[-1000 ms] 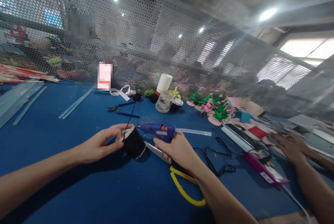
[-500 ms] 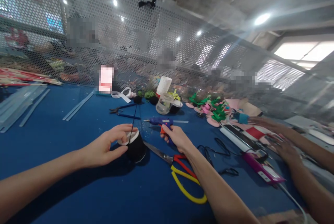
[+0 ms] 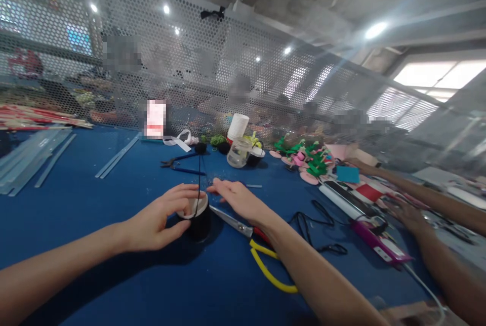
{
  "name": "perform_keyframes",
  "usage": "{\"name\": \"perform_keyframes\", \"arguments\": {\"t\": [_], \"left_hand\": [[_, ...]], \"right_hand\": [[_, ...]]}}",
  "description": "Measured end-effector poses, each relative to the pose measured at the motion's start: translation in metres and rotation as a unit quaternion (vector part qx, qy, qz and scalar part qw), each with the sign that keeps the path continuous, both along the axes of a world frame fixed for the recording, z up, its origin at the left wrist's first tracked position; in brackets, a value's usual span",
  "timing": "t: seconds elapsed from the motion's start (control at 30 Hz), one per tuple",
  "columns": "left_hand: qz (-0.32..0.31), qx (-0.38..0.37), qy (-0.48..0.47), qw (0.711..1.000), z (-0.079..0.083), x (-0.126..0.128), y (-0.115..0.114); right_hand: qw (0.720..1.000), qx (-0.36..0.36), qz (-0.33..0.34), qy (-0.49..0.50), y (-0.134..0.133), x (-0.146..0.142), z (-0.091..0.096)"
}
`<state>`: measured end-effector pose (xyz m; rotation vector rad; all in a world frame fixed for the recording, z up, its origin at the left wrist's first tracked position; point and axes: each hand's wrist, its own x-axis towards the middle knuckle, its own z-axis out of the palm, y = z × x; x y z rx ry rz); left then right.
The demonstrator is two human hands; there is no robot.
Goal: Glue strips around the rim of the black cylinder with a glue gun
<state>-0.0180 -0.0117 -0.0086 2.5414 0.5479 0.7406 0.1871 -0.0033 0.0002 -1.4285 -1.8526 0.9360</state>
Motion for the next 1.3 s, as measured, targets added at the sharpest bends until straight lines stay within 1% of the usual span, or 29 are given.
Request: {"name": "perform_keyframes", "arguments": {"t": [0.03,0.07,0.1,0.13,0.17,0.23,0.33,0.43,0.53,0.67,0.87,1.07,1.3], "left_hand": [[-0.003,0.004,0.002,1.0,0.0,0.0,0.0],[-0.002,0.007,0.006,1.0,0.0,0.001,-0.001],[0.001,0.011,0.009,1.0,0.001,0.001,-0.001],[0.005,0.013,0.012,1.0,0.001,0.001,-0.001],[0.008,0.015,0.015,1.0,0.001,0.001,-0.001],[0.007,0.009,0.014,1.0,0.001,0.001,-0.001],[0.01,-0.04,0.002,0.999,0.0,-0.001,0.001],[0.029,-0.109,-0.019,0.993,-0.002,-0.002,0.005],[0.037,-0.166,-0.037,0.985,-0.004,-0.003,0.008],[0.032,-0.207,-0.054,0.976,-0.004,-0.003,0.009],[0.02,-0.231,-0.044,0.972,-0.001,-0.002,0.009],[0.017,-0.225,-0.029,0.974,0.0,-0.003,0.011],[0.001,-0.219,-0.012,0.976,0.002,-0.004,0.012]], "right_hand": [[0.997,-0.035,0.039,0.052,0.001,-0.009,0.002],[0.991,-0.073,0.058,0.1,0.003,-0.017,0.003],[0.981,-0.102,0.068,0.148,0.006,-0.024,0.003],[0.973,-0.113,0.06,0.193,0.009,-0.029,0.003],[0.965,-0.113,0.043,0.232,0.011,-0.033,0.002],[0.953,-0.087,-0.001,0.291,0.014,-0.035,0.001],[0.941,-0.041,-0.043,0.332,0.009,-0.027,0.001],[0.941,-0.008,-0.064,0.333,0.0,-0.014,0.001],[0.944,0.004,-0.085,0.319,-0.006,-0.006,-0.002],[0.947,0.017,-0.102,0.304,-0.006,-0.004,-0.01],[0.96,0.032,-0.111,0.254,-0.005,-0.003,-0.015],[0.972,0.033,-0.116,0.202,-0.006,-0.002,-0.016],[0.976,0.045,-0.126,0.171,-0.004,-0.004,-0.016]]}}
